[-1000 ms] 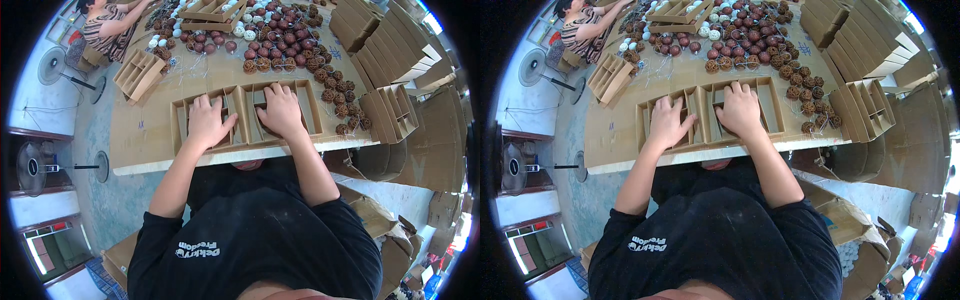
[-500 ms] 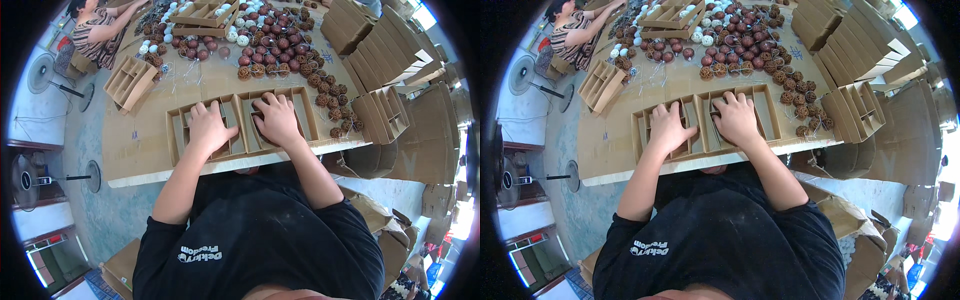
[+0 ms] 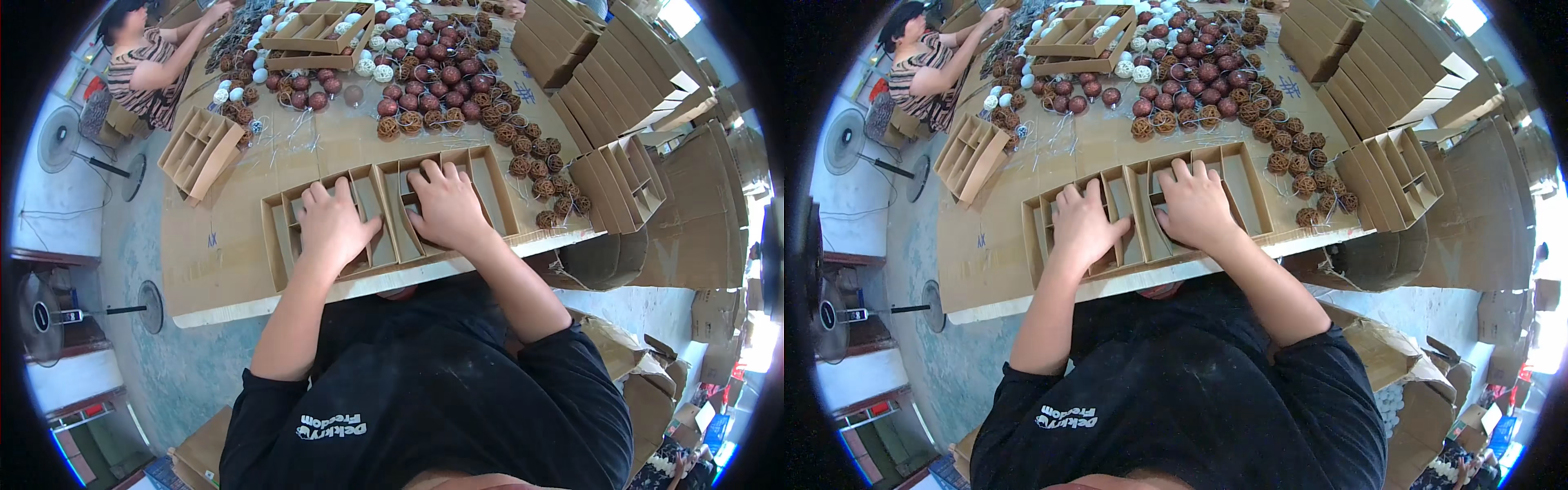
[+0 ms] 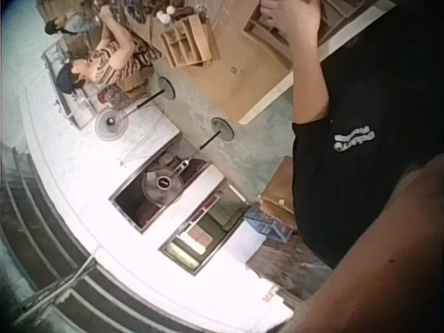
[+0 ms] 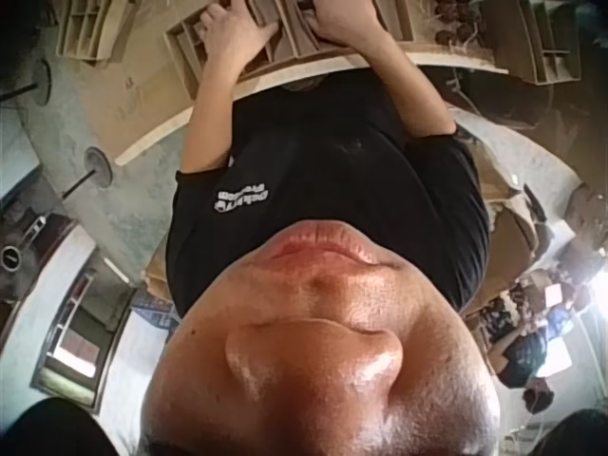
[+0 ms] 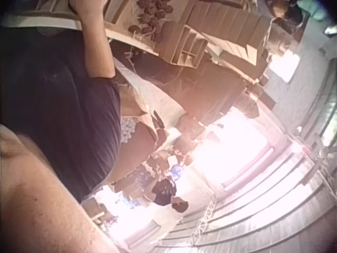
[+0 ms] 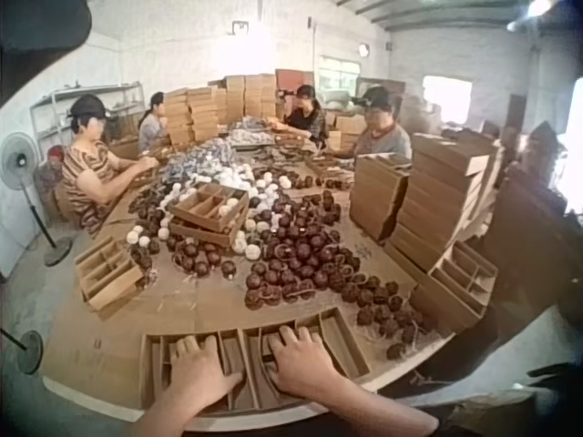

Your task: The person packs decorative balls and baubles into the compartments of cardboard trays by hand, sets the filled trays aside, and positions empty cardboard trays on the table.

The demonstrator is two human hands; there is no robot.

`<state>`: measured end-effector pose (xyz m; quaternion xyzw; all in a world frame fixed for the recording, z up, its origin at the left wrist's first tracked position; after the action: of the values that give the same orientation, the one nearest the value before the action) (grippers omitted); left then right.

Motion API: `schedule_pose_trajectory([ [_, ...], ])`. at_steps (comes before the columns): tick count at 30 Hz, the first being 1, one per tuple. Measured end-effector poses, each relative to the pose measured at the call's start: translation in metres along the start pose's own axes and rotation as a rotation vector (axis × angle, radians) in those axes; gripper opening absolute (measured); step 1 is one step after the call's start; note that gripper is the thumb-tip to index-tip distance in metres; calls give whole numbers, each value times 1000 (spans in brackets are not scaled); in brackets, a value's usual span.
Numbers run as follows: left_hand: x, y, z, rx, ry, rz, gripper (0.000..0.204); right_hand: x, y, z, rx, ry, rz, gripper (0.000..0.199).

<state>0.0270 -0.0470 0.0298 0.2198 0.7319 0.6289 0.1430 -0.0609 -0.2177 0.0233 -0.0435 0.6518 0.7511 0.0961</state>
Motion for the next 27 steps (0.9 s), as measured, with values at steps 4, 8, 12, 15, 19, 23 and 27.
schedule_pose_trajectory([
  [4,-8,32,18,124,-36,232,70,-8,25,-33,-358,102,62,42],
  [8,-37,65,12,195,9,341,62,-39,55,-95,-572,-76,-93,25],
  [12,-117,53,-11,142,-179,36,46,-83,23,-161,-50,-242,-51,29],
  [15,-182,19,-28,257,-364,-147,39,-92,-1,-178,14,-169,-57,33],
  [19,-216,-12,-20,451,-356,67,41,-75,34,-157,-50,-224,-184,39],
  [23,-195,17,9,536,-285,-41,50,-7,88,-97,-181,-129,-332,45],
  [27,-145,65,49,879,-412,203,38,73,71,-88,-214,-12,-98,37],
])
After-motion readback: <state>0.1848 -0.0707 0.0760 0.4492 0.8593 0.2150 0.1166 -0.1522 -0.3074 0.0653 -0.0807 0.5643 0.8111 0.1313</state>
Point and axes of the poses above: each hand's wrist, its own x-axis away from the middle knuckle, its own y-axis out of the back of the hand, z = x × y, the point moved 4 cm from there along -x, towards the middle knuckle, and after that the axes turned 3 degrees about y, right-handed, at the moved point
